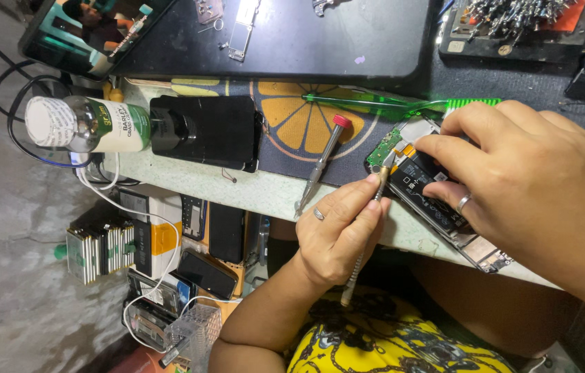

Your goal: The person disassembles a smartphone using a screwdriver and a metal prying tool. They remove the back cover, disconnect internal components, and then reassemble the device by reconnecting parts and securing the back cover.

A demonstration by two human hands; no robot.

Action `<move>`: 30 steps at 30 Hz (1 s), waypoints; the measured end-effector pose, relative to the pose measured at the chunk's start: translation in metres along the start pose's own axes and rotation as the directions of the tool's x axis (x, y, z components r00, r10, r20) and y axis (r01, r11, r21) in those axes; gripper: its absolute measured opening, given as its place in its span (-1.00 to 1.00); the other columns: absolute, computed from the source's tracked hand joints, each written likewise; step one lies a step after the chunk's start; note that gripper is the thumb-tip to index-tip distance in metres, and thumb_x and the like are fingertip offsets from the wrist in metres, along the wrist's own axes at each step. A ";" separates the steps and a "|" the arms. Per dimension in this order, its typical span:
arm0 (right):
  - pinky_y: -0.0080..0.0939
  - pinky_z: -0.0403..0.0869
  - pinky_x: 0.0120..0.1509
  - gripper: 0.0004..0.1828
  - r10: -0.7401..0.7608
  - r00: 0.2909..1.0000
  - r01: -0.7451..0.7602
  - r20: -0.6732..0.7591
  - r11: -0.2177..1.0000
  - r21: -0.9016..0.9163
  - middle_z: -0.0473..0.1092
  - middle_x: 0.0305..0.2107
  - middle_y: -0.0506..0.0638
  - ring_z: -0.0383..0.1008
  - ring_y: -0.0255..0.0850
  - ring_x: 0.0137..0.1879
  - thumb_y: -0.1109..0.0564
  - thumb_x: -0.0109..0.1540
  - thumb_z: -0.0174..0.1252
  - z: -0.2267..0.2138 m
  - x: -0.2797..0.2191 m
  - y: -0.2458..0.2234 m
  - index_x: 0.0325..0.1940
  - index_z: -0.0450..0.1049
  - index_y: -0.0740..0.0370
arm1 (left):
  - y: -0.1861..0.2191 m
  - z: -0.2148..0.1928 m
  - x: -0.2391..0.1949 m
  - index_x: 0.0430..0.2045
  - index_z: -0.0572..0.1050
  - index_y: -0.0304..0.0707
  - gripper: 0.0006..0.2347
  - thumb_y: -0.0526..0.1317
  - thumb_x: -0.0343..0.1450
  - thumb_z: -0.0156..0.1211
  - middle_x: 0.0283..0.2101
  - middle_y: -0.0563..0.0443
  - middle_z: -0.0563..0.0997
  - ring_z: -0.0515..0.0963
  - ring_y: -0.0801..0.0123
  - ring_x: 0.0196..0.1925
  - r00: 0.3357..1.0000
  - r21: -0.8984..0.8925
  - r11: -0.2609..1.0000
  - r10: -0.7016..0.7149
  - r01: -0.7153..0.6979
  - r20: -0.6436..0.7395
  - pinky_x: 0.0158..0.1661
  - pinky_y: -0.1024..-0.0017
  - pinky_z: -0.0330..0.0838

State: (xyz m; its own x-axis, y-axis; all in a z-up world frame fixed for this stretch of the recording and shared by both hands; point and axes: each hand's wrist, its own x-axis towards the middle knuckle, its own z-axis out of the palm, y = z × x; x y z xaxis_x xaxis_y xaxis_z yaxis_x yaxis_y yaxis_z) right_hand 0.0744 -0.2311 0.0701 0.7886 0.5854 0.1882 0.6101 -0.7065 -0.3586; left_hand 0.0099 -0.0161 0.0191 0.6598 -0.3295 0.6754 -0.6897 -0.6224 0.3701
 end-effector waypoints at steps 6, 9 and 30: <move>-0.08 0.43 -0.05 -0.55 -0.010 1.000 0.010 0.003 1.000 0.004 0.47 -0.21 -0.09 0.49 -0.09 -0.12 -0.05 0.01 0.33 0.000 0.001 0.001 -0.05 0.59 0.12 | -0.003 0.005 -0.001 -0.21 0.45 -0.55 -0.74 -0.50 0.38 0.48 -0.10 -0.38 0.61 0.72 -0.07 -0.13 0.997 0.012 0.999 0.052 -0.052 -0.050 -0.12 0.19 0.71; -0.08 0.44 -0.05 -0.55 -0.007 1.000 0.007 0.001 1.000 0.006 0.47 -0.20 -0.08 0.49 -0.08 -0.11 -0.05 0.01 0.34 0.001 0.001 0.001 -0.05 0.59 0.12 | -0.003 0.006 -0.001 -0.23 0.44 -0.57 -0.73 -0.49 0.37 0.50 -0.14 -0.39 0.61 0.73 -0.08 -0.15 0.995 0.020 0.997 0.071 -0.070 -0.067 -0.13 0.16 0.72; -0.09 0.43 -0.06 -0.53 0.001 1.000 -0.001 0.010 1.000 -0.005 0.47 -0.19 -0.09 0.49 -0.09 -0.12 -0.06 0.00 0.34 0.000 0.001 -0.001 -0.04 0.60 0.11 | 0.002 -0.006 0.005 -0.30 0.50 -0.55 -0.87 -0.48 0.40 0.37 -0.05 -0.36 0.60 0.70 -0.04 -0.09 0.996 0.060 0.998 -0.015 0.009 0.091 -0.12 0.23 0.67</move>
State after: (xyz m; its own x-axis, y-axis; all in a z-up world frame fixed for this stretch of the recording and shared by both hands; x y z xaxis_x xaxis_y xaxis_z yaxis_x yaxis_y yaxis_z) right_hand 0.0746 -0.2303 0.0708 0.7883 0.5886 0.1792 0.6099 -0.7089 -0.3543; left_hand 0.0098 -0.0148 0.0269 0.6942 -0.3832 0.6093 -0.6643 -0.6670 0.3374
